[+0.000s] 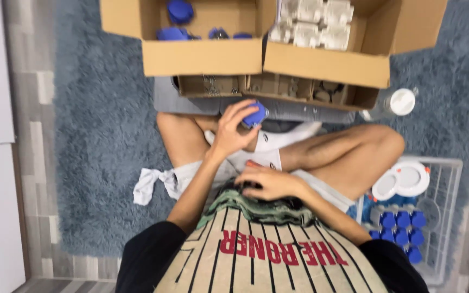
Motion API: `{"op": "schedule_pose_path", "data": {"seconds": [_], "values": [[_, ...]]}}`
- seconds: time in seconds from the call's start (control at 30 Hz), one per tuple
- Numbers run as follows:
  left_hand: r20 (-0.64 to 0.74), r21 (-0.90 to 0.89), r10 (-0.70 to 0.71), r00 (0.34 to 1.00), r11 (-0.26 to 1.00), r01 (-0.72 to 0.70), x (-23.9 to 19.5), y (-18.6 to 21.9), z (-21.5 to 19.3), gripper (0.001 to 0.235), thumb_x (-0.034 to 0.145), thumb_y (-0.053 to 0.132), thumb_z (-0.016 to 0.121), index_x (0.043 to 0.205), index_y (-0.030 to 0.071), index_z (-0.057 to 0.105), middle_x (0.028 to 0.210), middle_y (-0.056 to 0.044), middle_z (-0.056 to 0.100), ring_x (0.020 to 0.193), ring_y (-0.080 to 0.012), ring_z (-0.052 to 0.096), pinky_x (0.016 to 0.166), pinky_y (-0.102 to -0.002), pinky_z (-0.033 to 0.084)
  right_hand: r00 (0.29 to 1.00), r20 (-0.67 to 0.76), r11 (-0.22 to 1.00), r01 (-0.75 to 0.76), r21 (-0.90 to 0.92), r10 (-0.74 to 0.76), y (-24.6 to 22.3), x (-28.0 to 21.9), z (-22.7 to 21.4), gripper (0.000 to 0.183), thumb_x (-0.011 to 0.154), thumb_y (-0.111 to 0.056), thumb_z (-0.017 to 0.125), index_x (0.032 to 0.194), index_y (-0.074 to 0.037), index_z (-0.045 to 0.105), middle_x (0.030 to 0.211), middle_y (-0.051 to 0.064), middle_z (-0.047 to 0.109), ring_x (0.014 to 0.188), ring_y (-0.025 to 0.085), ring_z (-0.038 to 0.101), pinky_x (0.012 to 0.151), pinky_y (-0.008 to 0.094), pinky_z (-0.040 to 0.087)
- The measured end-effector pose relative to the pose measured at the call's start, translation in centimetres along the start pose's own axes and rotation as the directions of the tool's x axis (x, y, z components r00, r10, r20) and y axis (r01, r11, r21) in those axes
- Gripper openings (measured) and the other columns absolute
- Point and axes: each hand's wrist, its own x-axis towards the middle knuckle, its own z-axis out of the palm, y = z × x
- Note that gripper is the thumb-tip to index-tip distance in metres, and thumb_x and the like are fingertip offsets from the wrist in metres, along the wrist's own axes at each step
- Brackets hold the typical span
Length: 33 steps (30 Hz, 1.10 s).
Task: Assemble small electrical components by joining plastic housings and using a screwdriver
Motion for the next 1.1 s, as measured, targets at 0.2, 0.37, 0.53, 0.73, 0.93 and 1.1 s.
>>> {"op": "schedule_pose_path", "data": {"seconds": [0.2,0.37,0.53,0.73,0.93,1.1], "values": [[0.027,-0.013,0.026,0.999,1.0,-0.026,1.2,3.9,-1.6,0.051,0.083,0.014,0.092,0.132,0.016,0.077,0.14,-0.012,0.074,0.117,-0.0383,0.074,0.101,-0.05,0.059,0.926,0.156,0.855,0.239,0.46,-0.343,-5.8,0.8,-1.3,0.041,0.111,-0.034,0.061,0.141,-0.005,0.066,0.129,0.018,0.069,0.114,0.036,0.072,0.096,0.054,0.061],[0.13,0.008,-0.081,0.988,0.997,0.081,1.8,7.6,-2.8,0.053,0.081,0.004,0.087,0.132,0.005,0.073,0.146,-0.008,0.069,0.123,-0.0268,0.069,0.11,-0.039,0.057,0.869,0.236,0.831,0.287,0.476,-0.436,-9.3,-0.2,-1.1,0.066,0.117,-0.05,0.035,0.149,0.007,0.042,0.158,0.029,0.047,0.14,0.046,0.053,0.12,0.053,0.044],[0.153,-0.017,-0.071,0.986,0.997,0.075,1.6,8.9,-2.8,0.052,0.081,0.004,0.086,0.131,0.005,0.073,0.145,-0.009,0.07,0.122,-0.0277,0.069,0.109,-0.039,0.057,0.863,0.292,0.857,0.261,0.444,-0.413,-12.0,-1.0,-1.5,0.079,0.114,-0.049,0.034,0.156,0.017,0.027,0.154,0.043,0.046,0.135,0.056,0.052,0.116,0.058,0.042],[0.157,-0.054,-0.014,0.987,0.998,0.023,2.2,10.2,-2.9,0.051,0.081,0.003,0.087,0.13,0.004,0.073,0.143,-0.011,0.07,0.117,-0.0266,0.07,0.106,-0.038,0.059,0.866,0.269,0.821,0.238,0.519,-0.421,-13.7,-0.5,-1.9,0.088,0.111,-0.062,0.041,0.15,0.016,0.031,0.137,0.035,0.054,0.113,0.047,0.06,0.102,0.052,0.048],[0.158,-0.074,-0.001,0.987,0.997,0.013,2.5,10.9,-3.0,0.051,0.079,0.003,0.088,0.128,0.003,0.074,0.142,-0.011,0.071,0.122,-0.0278,0.07,0.108,-0.038,0.058,0.843,0.216,0.752,0.287,0.593,-0.493,-15.3,0.2,-2.2,0.08,0.111,-0.044,0.043,0.164,0.013,0.025,0.174,0.035,0.028,0.161,0.052,0.037,0.137,0.058,0.032],[0.151,-0.092,0.009,0.988,0.996,0.005,2.5,11.3,-3.1,0.052,0.08,0.004,0.088,0.13,0.004,0.073,0.143,-0.011,0.07,0.122,-0.0281,0.07,0.108,-0.038,0.059,0.906,0.181,0.827,0.248,0.505,-0.383,-18.2,0.2,-3.9,0.054,0.116,-0.025,0.039,0.157,0.009,0.043,0.165,0.026,0.048,0.151,0.044,0.054,0.129,0.049,0.044]]}}
